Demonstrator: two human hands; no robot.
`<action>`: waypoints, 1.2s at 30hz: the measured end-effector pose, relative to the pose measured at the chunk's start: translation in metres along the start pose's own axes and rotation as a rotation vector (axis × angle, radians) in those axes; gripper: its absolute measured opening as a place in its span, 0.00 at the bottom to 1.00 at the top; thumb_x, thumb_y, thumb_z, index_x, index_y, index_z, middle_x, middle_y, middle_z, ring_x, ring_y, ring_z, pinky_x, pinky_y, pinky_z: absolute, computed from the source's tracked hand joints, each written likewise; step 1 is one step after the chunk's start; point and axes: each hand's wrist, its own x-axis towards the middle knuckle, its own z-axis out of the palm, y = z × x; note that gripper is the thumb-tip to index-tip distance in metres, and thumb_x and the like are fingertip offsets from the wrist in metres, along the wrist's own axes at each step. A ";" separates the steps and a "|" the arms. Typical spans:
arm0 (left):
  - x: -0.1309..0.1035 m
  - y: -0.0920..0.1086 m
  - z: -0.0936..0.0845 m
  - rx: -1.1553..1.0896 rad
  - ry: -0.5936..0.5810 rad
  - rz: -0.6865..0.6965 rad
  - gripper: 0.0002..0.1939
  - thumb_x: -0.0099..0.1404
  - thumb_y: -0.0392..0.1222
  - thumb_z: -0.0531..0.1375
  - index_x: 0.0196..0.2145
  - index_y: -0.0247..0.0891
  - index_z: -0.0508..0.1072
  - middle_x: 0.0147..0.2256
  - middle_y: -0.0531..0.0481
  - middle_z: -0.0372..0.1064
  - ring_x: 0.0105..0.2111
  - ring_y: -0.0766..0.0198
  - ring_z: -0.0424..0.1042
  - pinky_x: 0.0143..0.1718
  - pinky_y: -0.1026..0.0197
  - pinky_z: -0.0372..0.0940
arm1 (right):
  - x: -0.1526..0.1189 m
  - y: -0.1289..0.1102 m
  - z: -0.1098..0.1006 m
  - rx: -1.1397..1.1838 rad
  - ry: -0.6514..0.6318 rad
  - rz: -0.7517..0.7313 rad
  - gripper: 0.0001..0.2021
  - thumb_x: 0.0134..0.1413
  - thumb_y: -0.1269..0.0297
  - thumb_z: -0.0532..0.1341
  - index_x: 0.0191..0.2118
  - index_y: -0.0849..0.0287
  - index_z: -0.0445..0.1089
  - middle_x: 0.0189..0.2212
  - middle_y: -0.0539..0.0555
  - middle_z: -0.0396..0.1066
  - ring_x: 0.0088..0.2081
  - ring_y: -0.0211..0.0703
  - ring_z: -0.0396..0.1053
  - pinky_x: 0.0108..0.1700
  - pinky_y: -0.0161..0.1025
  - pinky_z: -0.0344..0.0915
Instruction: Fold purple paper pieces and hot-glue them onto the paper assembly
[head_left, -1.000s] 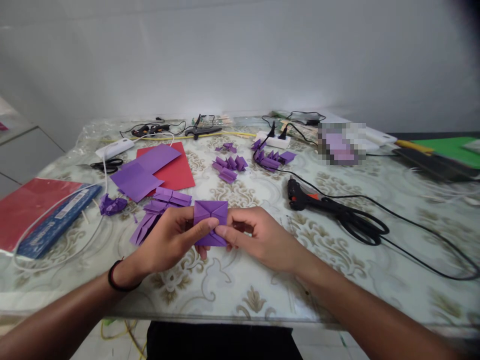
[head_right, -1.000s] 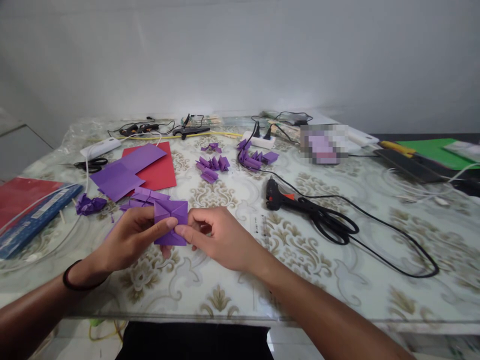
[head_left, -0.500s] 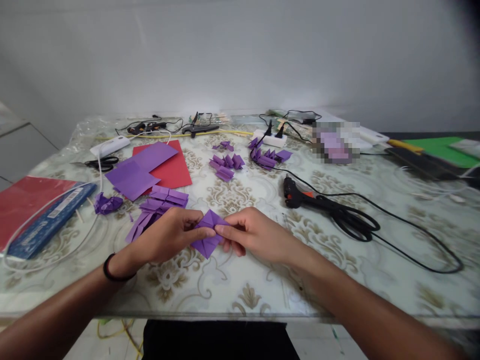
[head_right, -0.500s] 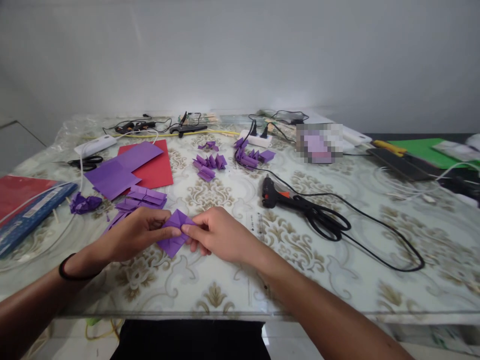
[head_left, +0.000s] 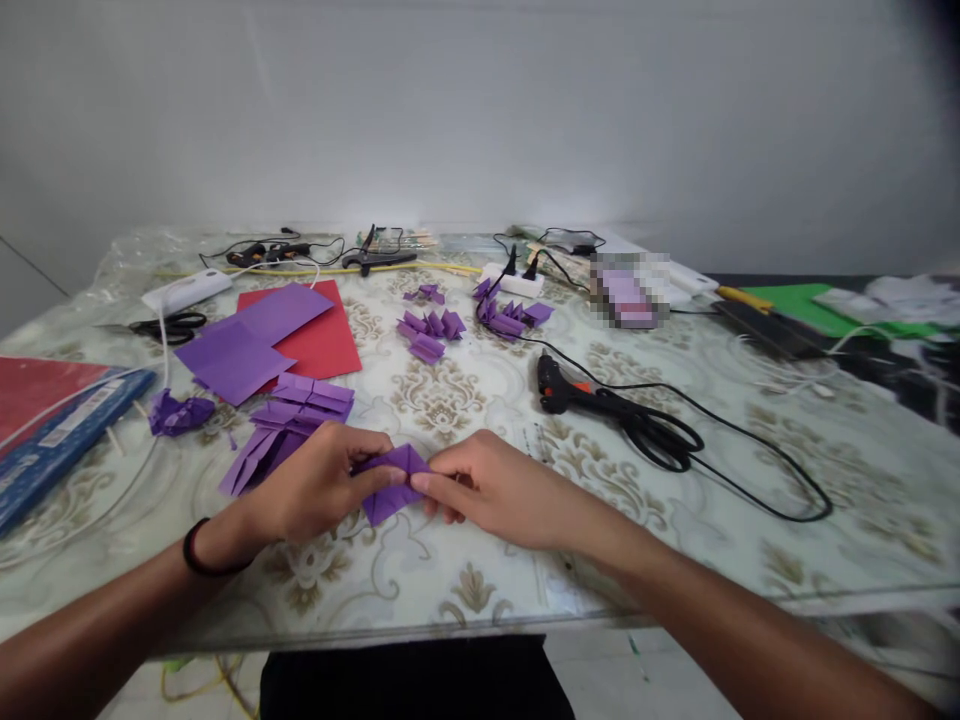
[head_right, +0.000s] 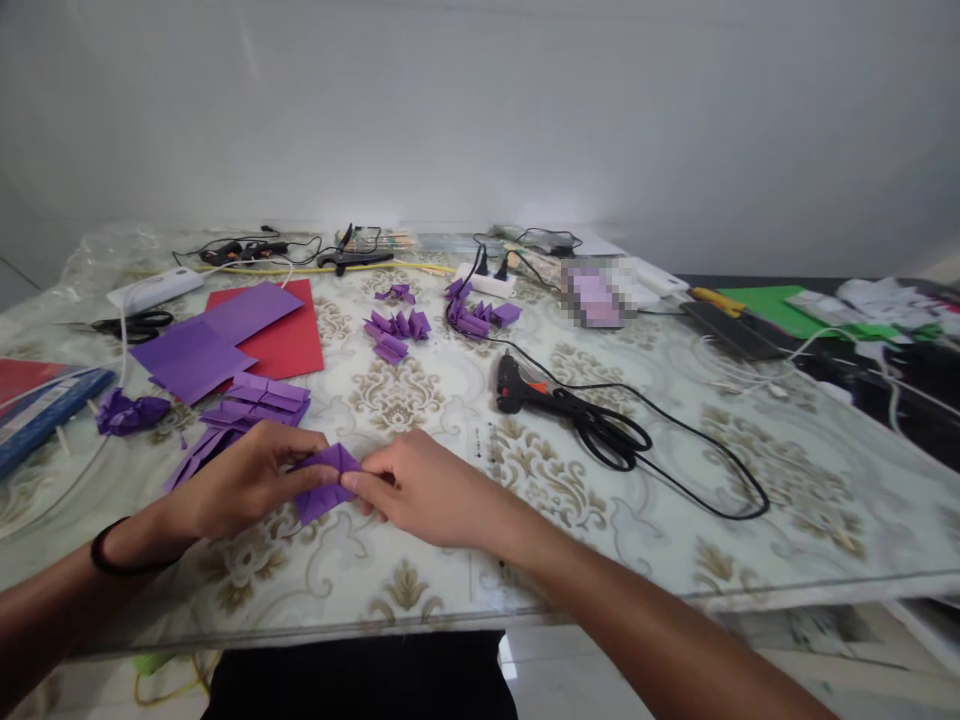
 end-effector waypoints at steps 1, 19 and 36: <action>0.000 0.001 0.003 0.088 -0.023 0.003 0.18 0.74 0.44 0.58 0.27 0.36 0.71 0.24 0.55 0.66 0.25 0.68 0.61 0.29 0.63 0.55 | -0.006 0.003 -0.009 -0.077 -0.015 -0.037 0.17 0.72 0.58 0.59 0.35 0.59 0.81 0.30 0.54 0.81 0.32 0.44 0.78 0.38 0.39 0.70; -0.005 -0.012 0.015 0.390 0.034 0.317 0.21 0.67 0.32 0.68 0.56 0.34 0.72 0.55 0.36 0.71 0.54 0.47 0.75 0.57 0.47 0.73 | -0.050 0.140 -0.097 -0.761 0.567 0.320 0.15 0.51 0.74 0.64 0.47 0.64 0.75 0.49 0.73 0.74 0.49 0.69 0.75 0.53 0.55 0.69; -0.010 -0.031 0.018 0.204 0.031 0.383 0.13 0.75 0.32 0.59 0.54 0.37 0.76 0.53 0.39 0.78 0.52 0.53 0.79 0.56 0.54 0.74 | -0.067 0.047 -0.016 -0.138 0.245 -0.066 0.06 0.65 0.62 0.65 0.35 0.54 0.72 0.33 0.54 0.73 0.32 0.46 0.70 0.34 0.42 0.66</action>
